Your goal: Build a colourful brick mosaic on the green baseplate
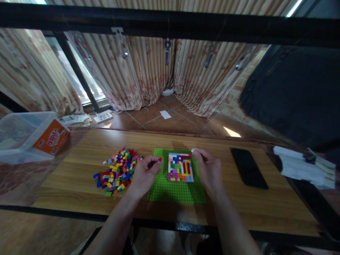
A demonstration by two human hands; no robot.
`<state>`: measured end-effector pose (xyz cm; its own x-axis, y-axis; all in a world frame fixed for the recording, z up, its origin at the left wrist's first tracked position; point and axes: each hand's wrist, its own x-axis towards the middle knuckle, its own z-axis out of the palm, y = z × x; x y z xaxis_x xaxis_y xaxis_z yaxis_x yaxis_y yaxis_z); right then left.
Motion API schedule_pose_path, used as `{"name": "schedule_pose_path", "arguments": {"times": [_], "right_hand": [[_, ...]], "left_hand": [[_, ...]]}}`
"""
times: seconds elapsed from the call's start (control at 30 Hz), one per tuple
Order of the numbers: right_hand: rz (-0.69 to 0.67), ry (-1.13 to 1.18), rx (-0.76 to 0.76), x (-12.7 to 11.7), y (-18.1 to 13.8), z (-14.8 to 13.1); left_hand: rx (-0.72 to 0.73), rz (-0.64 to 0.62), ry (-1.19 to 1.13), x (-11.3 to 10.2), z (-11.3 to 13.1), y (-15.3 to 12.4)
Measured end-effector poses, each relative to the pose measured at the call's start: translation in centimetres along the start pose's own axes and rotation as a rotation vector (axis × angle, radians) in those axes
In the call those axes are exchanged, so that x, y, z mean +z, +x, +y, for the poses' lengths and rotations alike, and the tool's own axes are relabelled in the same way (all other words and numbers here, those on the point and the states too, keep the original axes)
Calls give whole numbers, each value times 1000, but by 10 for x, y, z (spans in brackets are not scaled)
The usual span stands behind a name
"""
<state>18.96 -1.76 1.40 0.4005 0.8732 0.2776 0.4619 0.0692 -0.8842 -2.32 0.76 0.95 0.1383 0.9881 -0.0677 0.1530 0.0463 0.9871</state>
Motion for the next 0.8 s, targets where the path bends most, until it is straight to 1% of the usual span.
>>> {"name": "schedule_pose_path", "arguments": {"times": [0.07, 0.13, 0.27, 0.33, 0.43, 0.63, 0.8], "right_hand": [[-14, -39, 46, -13, 6, 8], [-77, -60, 74, -21, 8, 13], [-220, -64, 88, -23, 7, 14], [-251, -64, 106, -21, 6, 15], [-262, -48, 124, -15, 7, 18], [-193, 65, 156, -4, 11, 27], [-191, 111, 166, -2, 12, 32]], "left_hand": [[-18, 3, 4, -1, -2, 1], [-25, -4, 16, -1, -4, 3], [-20, -14, 20, 0, -8, 5], [-27, -8, 16, 0, -9, 5], [-35, -5, 11, 0, -8, 6], [-33, -19, 23, -1, -6, 5], [-45, -38, 23, -1, -4, 4]]}}
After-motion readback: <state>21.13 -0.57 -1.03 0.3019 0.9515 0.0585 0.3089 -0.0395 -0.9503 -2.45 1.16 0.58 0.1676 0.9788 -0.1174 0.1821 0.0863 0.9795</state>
